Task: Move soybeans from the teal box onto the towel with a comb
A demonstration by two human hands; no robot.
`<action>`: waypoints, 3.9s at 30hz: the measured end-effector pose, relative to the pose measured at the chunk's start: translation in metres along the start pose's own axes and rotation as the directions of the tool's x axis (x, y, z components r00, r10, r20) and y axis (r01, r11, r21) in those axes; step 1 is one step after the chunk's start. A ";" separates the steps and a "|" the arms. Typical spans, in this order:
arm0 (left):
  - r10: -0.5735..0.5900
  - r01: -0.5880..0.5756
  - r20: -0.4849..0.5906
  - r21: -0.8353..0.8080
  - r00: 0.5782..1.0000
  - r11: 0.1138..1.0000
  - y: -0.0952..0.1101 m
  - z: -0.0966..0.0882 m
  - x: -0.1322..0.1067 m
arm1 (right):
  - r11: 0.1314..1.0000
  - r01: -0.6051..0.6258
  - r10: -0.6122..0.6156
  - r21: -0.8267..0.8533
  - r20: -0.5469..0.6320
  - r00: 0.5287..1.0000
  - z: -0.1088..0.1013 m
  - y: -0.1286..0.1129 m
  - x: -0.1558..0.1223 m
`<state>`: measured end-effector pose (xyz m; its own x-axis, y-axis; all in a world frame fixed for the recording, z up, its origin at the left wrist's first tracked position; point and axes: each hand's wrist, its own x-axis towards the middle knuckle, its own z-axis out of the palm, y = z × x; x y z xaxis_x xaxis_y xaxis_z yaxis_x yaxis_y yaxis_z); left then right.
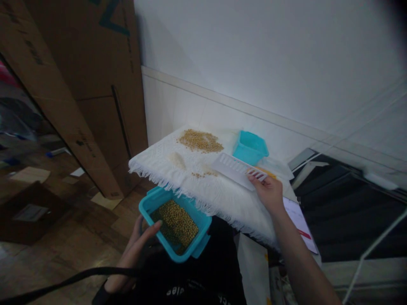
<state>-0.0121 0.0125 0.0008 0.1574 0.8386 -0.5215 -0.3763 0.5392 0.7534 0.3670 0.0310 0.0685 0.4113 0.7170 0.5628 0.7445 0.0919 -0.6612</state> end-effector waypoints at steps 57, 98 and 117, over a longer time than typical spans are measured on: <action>-0.030 0.030 0.015 0.013 0.999 0.999 -0.008 -0.002 0.005 | 0.978 -0.087 0.092 -0.189 0.017 0.996 -0.032 -0.012 -0.054; -0.021 0.020 0.050 0.020 0.999 1.000 -0.003 0.003 -0.004 | 0.968 -0.081 0.057 -0.237 -0.105 0.993 -0.030 -0.025 -0.079; -0.021 0.020 0.040 0.026 0.999 0.999 -0.005 0.003 -0.001 | 0.955 -0.034 0.019 -0.295 -0.054 0.998 -0.034 -0.035 -0.087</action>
<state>-0.0075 0.0096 -0.0011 0.2021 0.8295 -0.5207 -0.3490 0.5578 0.7531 0.3229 -0.0582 0.0598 0.4531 0.6803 0.5761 0.8520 -0.1402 -0.5044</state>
